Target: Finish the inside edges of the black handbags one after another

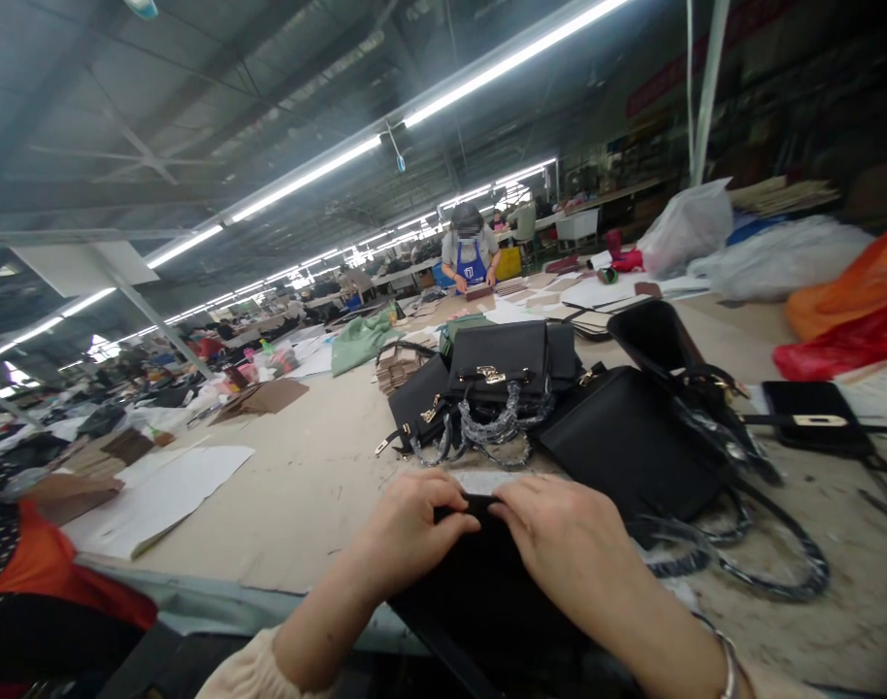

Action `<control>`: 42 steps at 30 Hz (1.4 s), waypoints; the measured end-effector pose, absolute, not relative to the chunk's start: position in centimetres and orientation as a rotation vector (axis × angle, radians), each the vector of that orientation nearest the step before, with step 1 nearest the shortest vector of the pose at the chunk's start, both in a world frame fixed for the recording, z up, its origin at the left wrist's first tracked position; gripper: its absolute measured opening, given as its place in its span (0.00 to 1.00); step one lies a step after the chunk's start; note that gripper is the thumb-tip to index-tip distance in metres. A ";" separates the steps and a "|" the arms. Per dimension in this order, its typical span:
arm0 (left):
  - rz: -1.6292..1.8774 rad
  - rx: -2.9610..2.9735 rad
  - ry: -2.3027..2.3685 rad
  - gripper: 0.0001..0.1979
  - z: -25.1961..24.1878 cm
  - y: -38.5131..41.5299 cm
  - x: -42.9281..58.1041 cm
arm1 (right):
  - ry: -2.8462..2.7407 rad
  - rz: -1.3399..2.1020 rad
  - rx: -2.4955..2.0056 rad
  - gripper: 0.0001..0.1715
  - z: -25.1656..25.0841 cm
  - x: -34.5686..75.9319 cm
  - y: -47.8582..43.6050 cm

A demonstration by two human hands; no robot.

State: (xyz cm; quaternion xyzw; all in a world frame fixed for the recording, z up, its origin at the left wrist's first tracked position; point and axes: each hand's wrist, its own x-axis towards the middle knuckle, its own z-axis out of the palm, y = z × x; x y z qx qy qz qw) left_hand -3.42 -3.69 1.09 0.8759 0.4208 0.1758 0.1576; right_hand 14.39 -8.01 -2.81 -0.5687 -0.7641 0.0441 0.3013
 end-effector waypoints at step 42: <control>0.479 2.580 1.568 0.09 0.7 -3.3 -4.0 | -1.988 -0.028 -1.513 0.08 -3.0 14.7 -7.1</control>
